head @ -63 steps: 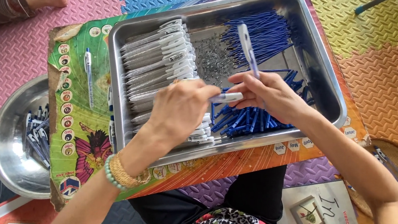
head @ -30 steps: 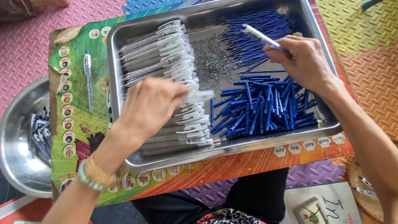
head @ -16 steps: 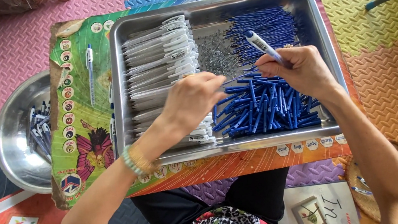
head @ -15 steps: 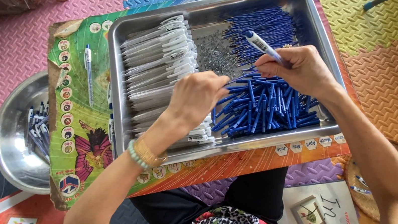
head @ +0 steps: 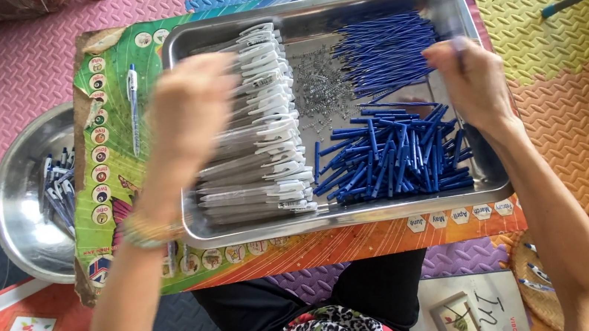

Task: The person assembles ballpoint pens by inserting blue ink cartridges and small springs into clear plastic pen barrels and then attaching white end caps.

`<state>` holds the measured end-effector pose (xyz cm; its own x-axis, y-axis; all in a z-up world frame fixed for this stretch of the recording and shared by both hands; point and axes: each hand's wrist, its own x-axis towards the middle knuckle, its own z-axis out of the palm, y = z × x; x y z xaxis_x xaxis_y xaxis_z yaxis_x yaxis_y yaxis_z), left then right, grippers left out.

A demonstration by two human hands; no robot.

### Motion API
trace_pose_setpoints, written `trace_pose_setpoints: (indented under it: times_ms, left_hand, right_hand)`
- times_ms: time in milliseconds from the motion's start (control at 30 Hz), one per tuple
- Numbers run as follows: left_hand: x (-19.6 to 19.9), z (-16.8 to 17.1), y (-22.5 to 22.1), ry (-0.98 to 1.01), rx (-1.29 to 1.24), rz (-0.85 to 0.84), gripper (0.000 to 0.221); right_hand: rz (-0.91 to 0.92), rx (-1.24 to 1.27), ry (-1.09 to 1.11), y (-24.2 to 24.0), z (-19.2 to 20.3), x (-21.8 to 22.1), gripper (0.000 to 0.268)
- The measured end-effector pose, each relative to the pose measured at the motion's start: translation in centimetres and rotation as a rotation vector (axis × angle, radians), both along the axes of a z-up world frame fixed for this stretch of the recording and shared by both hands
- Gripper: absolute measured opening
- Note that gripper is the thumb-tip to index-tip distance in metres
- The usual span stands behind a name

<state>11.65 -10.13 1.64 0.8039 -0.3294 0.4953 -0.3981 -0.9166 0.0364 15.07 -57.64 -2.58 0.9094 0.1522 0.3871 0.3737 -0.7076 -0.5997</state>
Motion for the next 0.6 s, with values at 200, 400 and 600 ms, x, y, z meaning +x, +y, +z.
trace_pose_setpoints:
  times_ms: [200, 400, 600]
  left_hand:
    - [-5.5, -2.3, 10.4, 0.622, -0.046, 0.527, 0.056]
    - [-4.7, -9.4, 13.2, 0.437, -0.099, 0.48, 0.063]
    - [0.3, -9.0, 14.3, 0.409, -0.046, 0.559, 0.055]
  right_hand:
    - [0.013, 0.318, 0.162, 1.4, 1.9, -2.8, 0.053]
    - [0.128, 0.513, 0.313, 2.9, 2.4, -4.4, 0.029]
    - [0.222, 0.993, 0.581, 3.8, 2.3, -3.9, 0.016]
